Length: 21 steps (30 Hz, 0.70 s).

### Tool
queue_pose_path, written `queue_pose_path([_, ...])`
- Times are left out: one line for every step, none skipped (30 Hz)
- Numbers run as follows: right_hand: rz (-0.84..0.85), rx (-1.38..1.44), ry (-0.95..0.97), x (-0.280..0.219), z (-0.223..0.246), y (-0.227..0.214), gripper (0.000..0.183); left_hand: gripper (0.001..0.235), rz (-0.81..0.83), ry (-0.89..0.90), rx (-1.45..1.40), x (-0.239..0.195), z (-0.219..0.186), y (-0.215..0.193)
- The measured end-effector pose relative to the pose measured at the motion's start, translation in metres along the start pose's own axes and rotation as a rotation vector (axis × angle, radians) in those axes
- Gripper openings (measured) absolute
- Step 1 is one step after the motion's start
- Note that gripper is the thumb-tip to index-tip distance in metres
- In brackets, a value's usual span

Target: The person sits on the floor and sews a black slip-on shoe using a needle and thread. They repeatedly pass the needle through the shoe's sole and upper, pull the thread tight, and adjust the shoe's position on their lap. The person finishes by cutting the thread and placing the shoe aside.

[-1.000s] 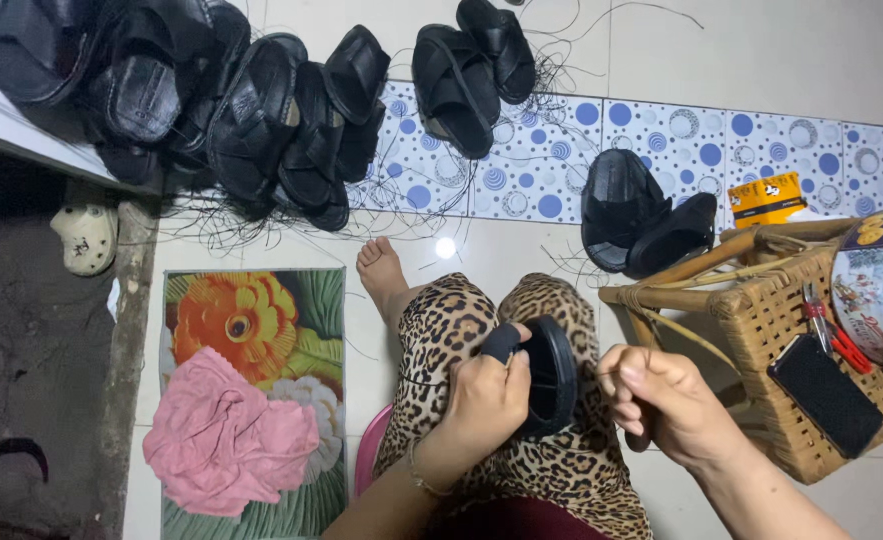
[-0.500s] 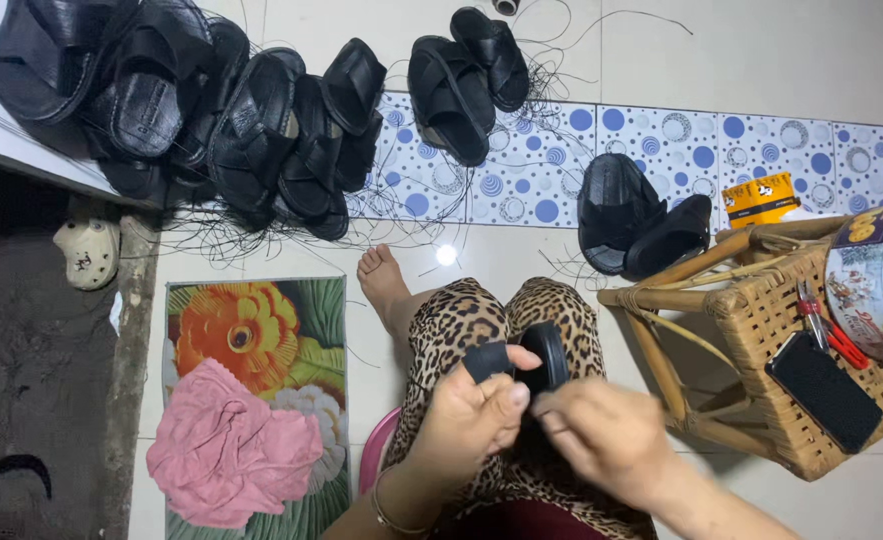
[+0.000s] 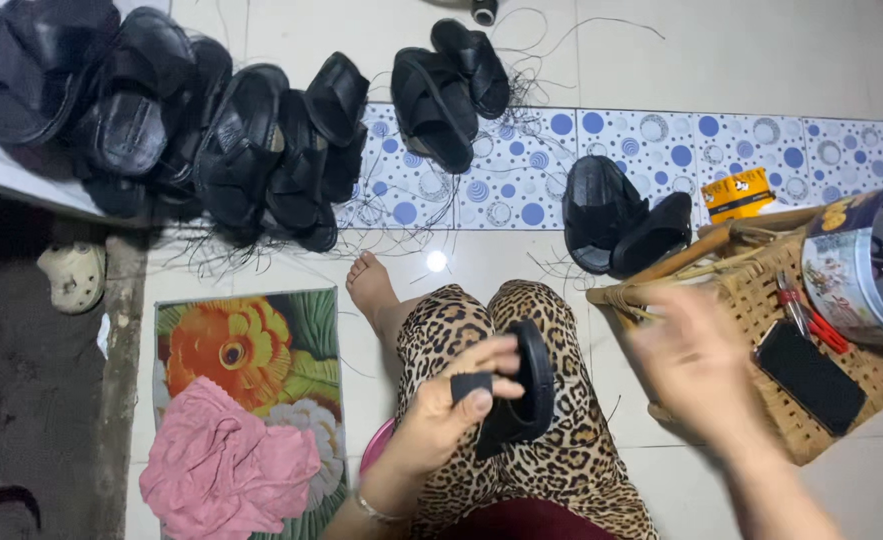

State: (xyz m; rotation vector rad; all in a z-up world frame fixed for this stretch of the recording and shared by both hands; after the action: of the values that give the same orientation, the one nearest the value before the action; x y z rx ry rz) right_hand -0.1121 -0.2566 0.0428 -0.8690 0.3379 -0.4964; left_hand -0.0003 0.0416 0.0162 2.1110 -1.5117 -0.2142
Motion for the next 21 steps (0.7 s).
queue_pose_path([0.307, 0.037, -0.147, -0.006, 0.010, 0.019, 0.048, 0.028, -0.063, 0.096, -0.127, 0.008, 0.000, 0.002])
queue_pose_path([0.613, 0.074, -0.293, -0.013, 0.019, 0.038, 0.063, 0.025, -0.125, 0.191, -0.255, 0.015, 0.001, 0.003])
queue_pose_path([0.613, 0.076, -0.288, -0.013, 0.027, 0.031, 0.063, 0.025, -0.124, 0.187, -0.257, 0.015, -0.001, -0.004])
queue_pose_path([0.825, 0.009, -0.327, -0.014, 0.035, 0.026, 0.046, 0.028, -0.167, 0.239, -0.375, 0.014, -0.002, -0.013])
queue_pose_path([1.038, -0.058, -0.368, -0.014, 0.042, 0.020, 0.037, 0.032, -0.212, 0.292, -0.493, 0.014, -0.004, -0.021])
queue_pose_path([1.039, -0.057, -0.364, -0.016, 0.046, 0.015, 0.037, 0.032, -0.213, 0.289, -0.496, 0.008, -0.005, -0.032])
queue_pose_path([0.954, 0.070, -0.379, -0.018, 0.051, 0.009, 0.026, 0.037, -0.363, 0.382, -0.648, 0.000, -0.006, -0.045])
queue_pose_path([0.865, 0.196, -0.393, -0.019, 0.055, 0.003, 0.025, 0.043, -0.514, 0.473, -0.798, -0.007, -0.007, -0.057])
queue_pose_path([0.866, 0.196, -0.390, -0.019, 0.056, 0.008, 0.025, 0.043, -0.515, 0.471, -0.800, -0.013, -0.001, -0.065])
queue_pose_path([0.841, 0.406, -0.441, -0.018, 0.058, 0.011, 0.029, 0.039, -0.478, 0.436, -0.817, -0.018, 0.005, -0.073])
queue_pose_path([0.810, 0.619, -0.488, -0.018, 0.061, 0.016, 0.033, 0.038, -0.441, 0.398, -0.831, -0.024, 0.010, -0.081])
queue_pose_path([0.809, 0.622, -0.484, -0.015, 0.063, 0.025, 0.033, 0.038, -0.443, 0.394, -0.832, -0.025, 0.021, -0.088])
queue_pose_path([0.759, 0.850, -0.437, -0.014, 0.064, 0.033, 0.040, 0.043, -0.457, 0.369, -0.754, -0.028, 0.032, -0.095])
queue_pose_path([0.699, 1.075, -0.385, -0.013, 0.066, 0.042, 0.051, 0.050, -0.470, 0.344, -0.675, -0.032, 0.043, -0.102])
queue_pose_path([0.698, 1.078, -0.383, -0.011, 0.046, 0.058, 0.051, 0.050, -0.471, 0.341, -0.675, -0.032, 0.054, -0.102])
queue_pose_path([0.592, 1.185, -0.189, -0.010, 0.025, 0.074, 0.051, 0.051, -0.578, 0.288, -0.585, -0.034, 0.066, -0.102])
queue_pose_path([0.475, 1.279, -0.001, -0.007, 0.004, 0.089, 0.053, 0.054, -0.674, 0.238, -0.493, -0.032, 0.077, -0.104])
queue_pose_path([0.469, 1.279, -0.005, -0.002, 0.011, 0.081, 0.053, 0.054, -0.667, 0.238, -0.492, -0.023, 0.074, -0.097])
queue_pose_path([0.493, 1.224, -0.083, 0.001, 0.017, 0.074, 0.051, 0.051, -0.762, 0.169, -0.099, -0.018, 0.071, -0.089])
queue_pose_path([0.516, 1.168, -0.160, 0.003, 0.025, 0.068, 0.049, 0.050, -0.837, 0.093, 0.298, -0.014, 0.068, -0.079])
queue_pose_path([0.521, 1.168, -0.172, 0.003, 0.038, 0.050, 0.049, 0.050, -0.841, 0.103, 0.303, -0.002, 0.067, -0.071])
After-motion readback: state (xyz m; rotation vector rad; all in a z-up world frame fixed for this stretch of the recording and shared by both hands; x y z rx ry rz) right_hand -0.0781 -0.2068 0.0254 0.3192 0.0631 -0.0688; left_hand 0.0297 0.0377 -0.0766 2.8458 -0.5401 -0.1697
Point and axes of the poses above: each hand's wrist, its own x-axis towards the middle knuckle, its own y-axis out of the palm, z = x × y, the point moved 1 cm from there along x, towards the middle knuckle, and after that the axes turned 15 degrees about z, right-handed, at the moved point
